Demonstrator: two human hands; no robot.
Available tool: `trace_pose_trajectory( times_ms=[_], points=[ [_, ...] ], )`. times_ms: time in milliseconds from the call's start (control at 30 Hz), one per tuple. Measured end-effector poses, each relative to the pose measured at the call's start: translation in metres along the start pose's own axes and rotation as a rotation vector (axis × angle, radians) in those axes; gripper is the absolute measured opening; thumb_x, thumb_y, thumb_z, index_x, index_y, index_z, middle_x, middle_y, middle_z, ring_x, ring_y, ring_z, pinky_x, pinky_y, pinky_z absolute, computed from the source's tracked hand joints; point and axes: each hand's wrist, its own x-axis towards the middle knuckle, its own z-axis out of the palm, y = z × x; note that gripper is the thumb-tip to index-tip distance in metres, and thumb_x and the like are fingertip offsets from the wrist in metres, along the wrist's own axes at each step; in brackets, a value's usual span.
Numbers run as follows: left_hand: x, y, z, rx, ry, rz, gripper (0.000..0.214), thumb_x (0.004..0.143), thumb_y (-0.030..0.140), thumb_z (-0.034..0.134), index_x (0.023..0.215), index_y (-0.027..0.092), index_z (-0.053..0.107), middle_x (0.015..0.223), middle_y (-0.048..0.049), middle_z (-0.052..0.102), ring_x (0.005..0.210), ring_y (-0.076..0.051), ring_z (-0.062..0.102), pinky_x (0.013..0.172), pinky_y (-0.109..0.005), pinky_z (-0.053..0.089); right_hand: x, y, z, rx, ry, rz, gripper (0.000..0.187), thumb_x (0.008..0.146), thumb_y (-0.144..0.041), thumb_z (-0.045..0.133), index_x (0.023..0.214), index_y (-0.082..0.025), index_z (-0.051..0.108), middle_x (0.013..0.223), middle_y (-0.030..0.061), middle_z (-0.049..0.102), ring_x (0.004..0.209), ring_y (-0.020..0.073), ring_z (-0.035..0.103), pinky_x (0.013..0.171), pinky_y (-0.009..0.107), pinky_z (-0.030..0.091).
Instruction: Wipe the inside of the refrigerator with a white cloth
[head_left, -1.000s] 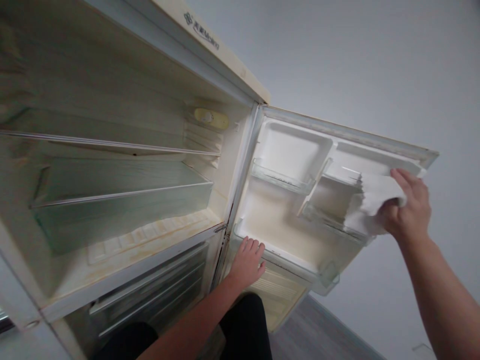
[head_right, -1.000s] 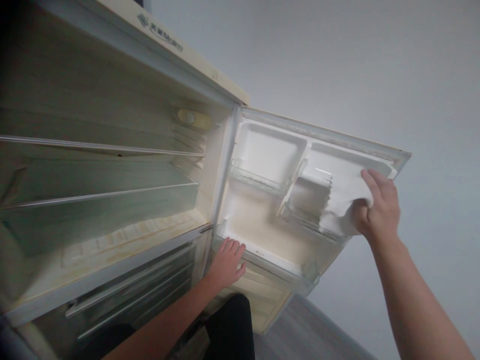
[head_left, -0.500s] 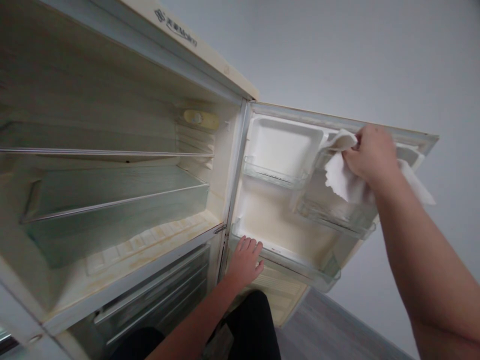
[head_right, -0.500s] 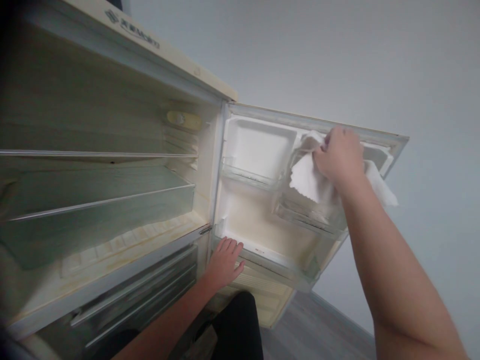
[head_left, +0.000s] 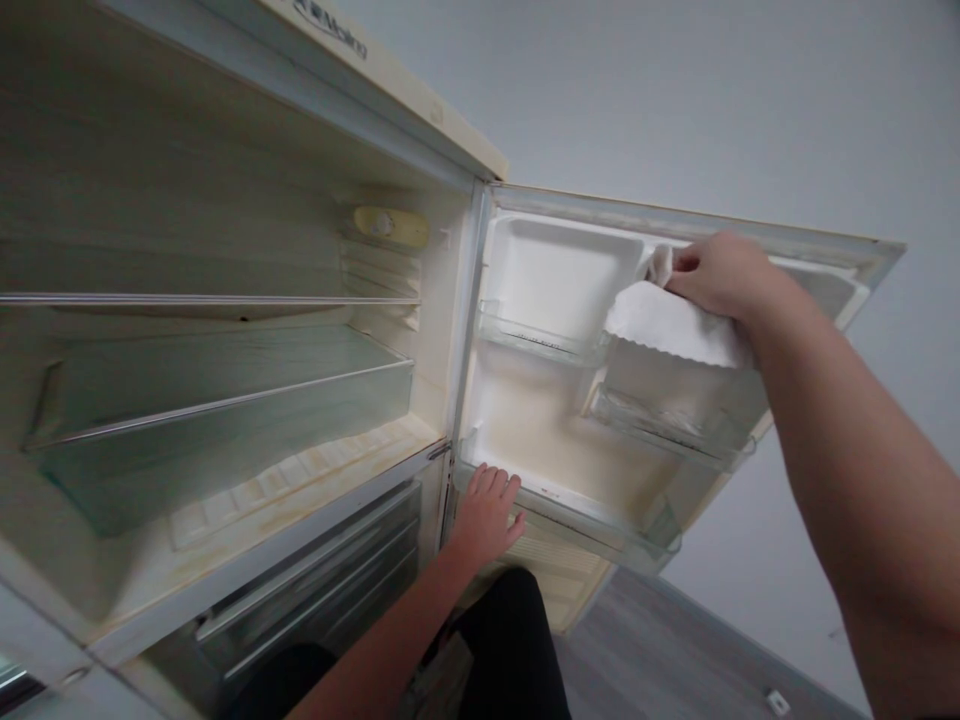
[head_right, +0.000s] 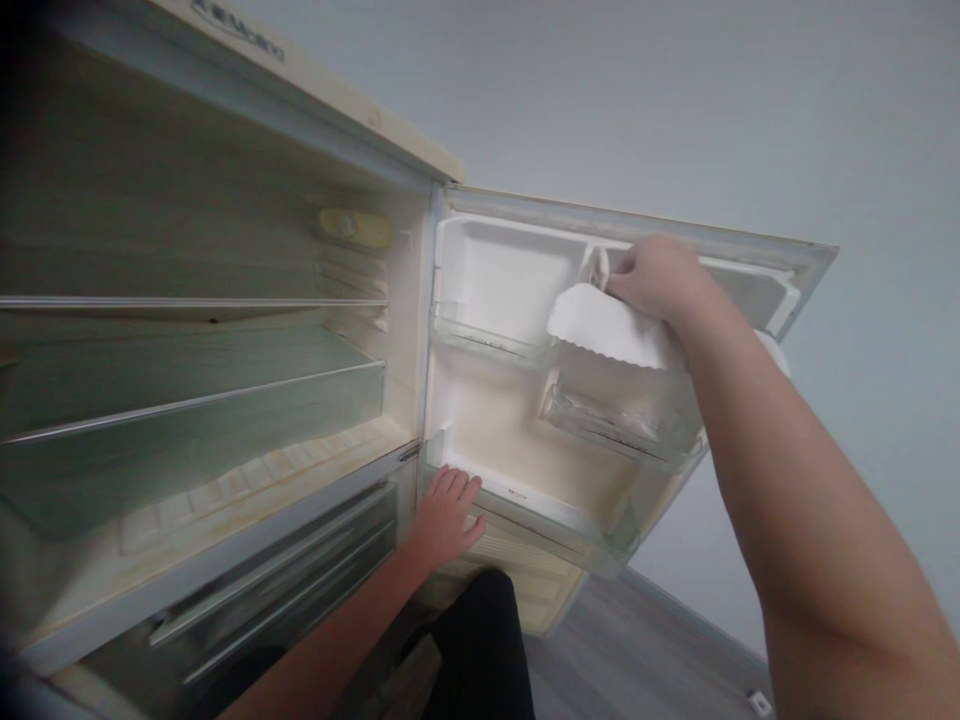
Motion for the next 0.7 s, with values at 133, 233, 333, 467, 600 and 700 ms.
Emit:
trace_pose_trajectory(
  times_ms=[133, 233, 333, 467, 600, 700],
  points=[
    [-0.001, -0.002, -0.001, -0.018, 0.008, -0.007, 0.045, 0.079, 0.035, 0.063, 0.120, 0.018, 0.054, 0.107, -0.0093, 0.059, 0.109, -0.029, 0.052, 0.117, -0.051, 0.029, -0.007, 0.004, -0.005, 0.166, -0.207, -0.101, 0.028, 0.085, -0.033, 0.050, 0.079, -0.015, 0.069, 0.074, 0.0042, 0.065, 0.070, 0.0180, 0.058, 0.059, 0.025, 0.040],
    [-0.002, -0.005, 0.000, -0.020, 0.007, -0.021, 0.046, 0.077, 0.035, 0.063, 0.118, 0.018, 0.055, 0.106, -0.0094, 0.059, 0.109, -0.030, 0.051, 0.118, -0.051, 0.028, -0.015, 0.007, -0.009, 0.237, -0.295, -0.160, 0.032, 0.091, -0.040, 0.046, 0.081, -0.017, 0.067, 0.074, 0.0014, 0.065, 0.068, 0.0184, 0.058, 0.059, 0.026, 0.043],
    [-0.004, -0.007, 0.000, -0.019, 0.010, -0.030, 0.046, 0.076, 0.036, 0.063, 0.117, 0.017, 0.056, 0.105, -0.0099, 0.058, 0.110, -0.030, 0.051, 0.118, -0.052, 0.029, -0.024, 0.008, -0.014, 0.244, -0.321, -0.194, 0.048, 0.095, -0.058, 0.038, 0.094, -0.021, 0.068, 0.097, 0.0021, 0.071, 0.084, 0.0226, 0.064, 0.075, 0.032, 0.049],
    [-0.006, -0.010, -0.003, -0.017, 0.008, -0.031, 0.047, 0.076, 0.037, 0.063, 0.117, 0.016, 0.056, 0.105, -0.0108, 0.058, 0.110, -0.031, 0.050, 0.118, -0.051, 0.029, -0.034, 0.015, -0.021, 0.214, -0.307, -0.233, 0.062, 0.093, -0.071, 0.029, 0.102, -0.025, 0.070, 0.113, 0.0037, 0.070, 0.098, 0.0265, 0.065, 0.090, 0.039, 0.050],
    [-0.006, -0.009, -0.006, -0.027, -0.002, -0.035, 0.044, 0.076, 0.036, 0.062, 0.115, 0.016, 0.057, 0.105, -0.0109, 0.057, 0.110, -0.031, 0.051, 0.119, -0.052, 0.028, -0.037, 0.046, -0.021, 0.212, -0.329, -0.197, 0.072, 0.083, -0.084, 0.030, 0.101, -0.028, 0.071, 0.113, 0.0038, 0.070, 0.100, 0.0292, 0.065, 0.094, 0.044, 0.050],
    [-0.005, -0.008, -0.007, -0.021, -0.003, -0.037, 0.043, 0.077, 0.036, 0.062, 0.114, 0.016, 0.057, 0.104, -0.0109, 0.057, 0.110, -0.031, 0.051, 0.120, -0.052, 0.027, -0.037, 0.073, -0.019, 0.192, -0.297, -0.166, 0.081, 0.073, -0.093, 0.031, 0.102, -0.029, 0.072, 0.118, 0.0053, 0.069, 0.105, 0.0321, 0.063, 0.094, 0.047, 0.051]
  ],
)
